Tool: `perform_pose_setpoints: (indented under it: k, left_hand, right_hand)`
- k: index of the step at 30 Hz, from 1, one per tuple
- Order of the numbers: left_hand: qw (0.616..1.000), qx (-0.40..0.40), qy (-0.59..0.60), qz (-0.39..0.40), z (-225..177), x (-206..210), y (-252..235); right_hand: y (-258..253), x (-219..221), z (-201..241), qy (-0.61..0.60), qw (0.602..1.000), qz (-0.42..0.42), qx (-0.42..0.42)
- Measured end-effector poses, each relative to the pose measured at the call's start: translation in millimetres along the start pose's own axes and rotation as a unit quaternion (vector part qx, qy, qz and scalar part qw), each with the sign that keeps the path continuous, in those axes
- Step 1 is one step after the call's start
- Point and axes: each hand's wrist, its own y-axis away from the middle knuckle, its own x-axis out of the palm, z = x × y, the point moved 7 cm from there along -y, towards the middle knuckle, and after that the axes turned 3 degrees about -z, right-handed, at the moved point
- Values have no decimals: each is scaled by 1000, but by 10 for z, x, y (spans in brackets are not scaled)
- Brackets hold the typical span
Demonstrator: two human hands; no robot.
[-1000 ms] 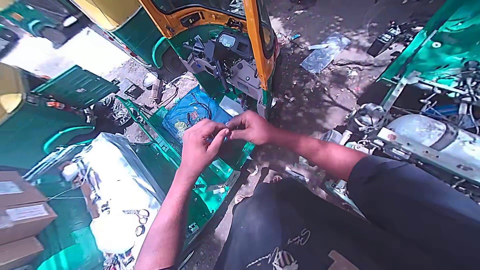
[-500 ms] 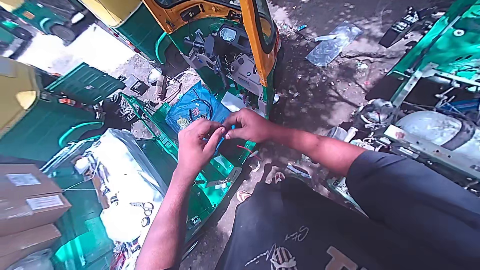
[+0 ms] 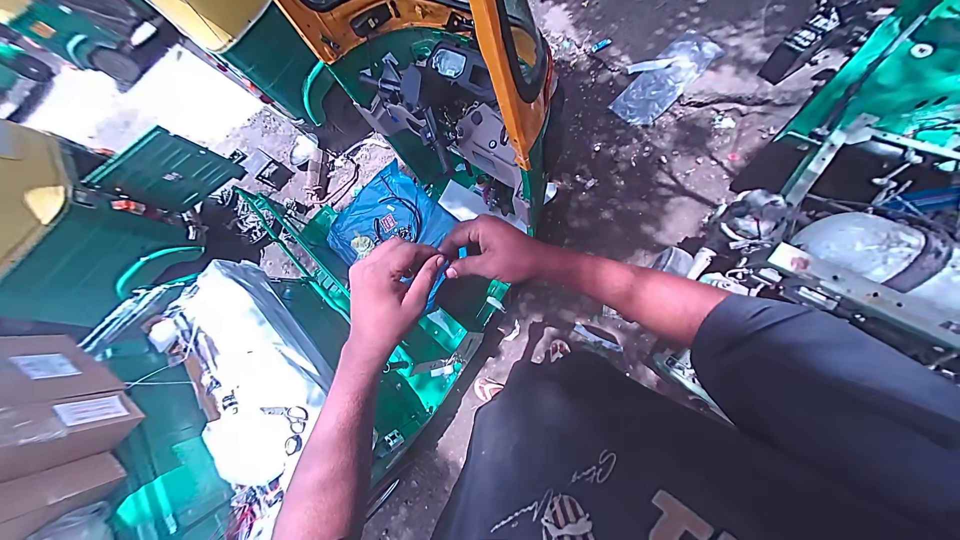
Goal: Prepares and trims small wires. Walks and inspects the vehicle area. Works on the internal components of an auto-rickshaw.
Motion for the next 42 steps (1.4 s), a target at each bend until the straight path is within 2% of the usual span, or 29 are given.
perform_pose_setpoints:
  k: [9, 14, 17, 25, 33, 38, 42]
  left_hand:
    - [1000, -2, -3, -2, 2, 38, 17]
    - [1000, -5, -6, -5, 6, 52, 37]
    - [1000, -6, -3, -9, 7, 38, 50]
    - [1000, -19, -8, -9, 36, 30, 90]
    - [999, -21, 12, -30, 53, 18, 147]
    - [997, -45, -14, -58, 41, -116, 426]
    - [994, -64, -29, -89, 57, -137, 665]
  right_hand:
    - [-4, -18, -61, 82, 995, -46, 42]
    - [-16, -1, -97, 82, 993, -44, 67]
    - [-13, 18, -106, 60, 995, -37, 64]
    - [11, 131, -90, -91, 996, -11, 19]
    - [18, 200, -86, -28, 1000, -2, 0]
    - [15, 410, -47, 19, 1000, -20, -10]
    - [0, 588, -83, 54, 998, -6, 31]
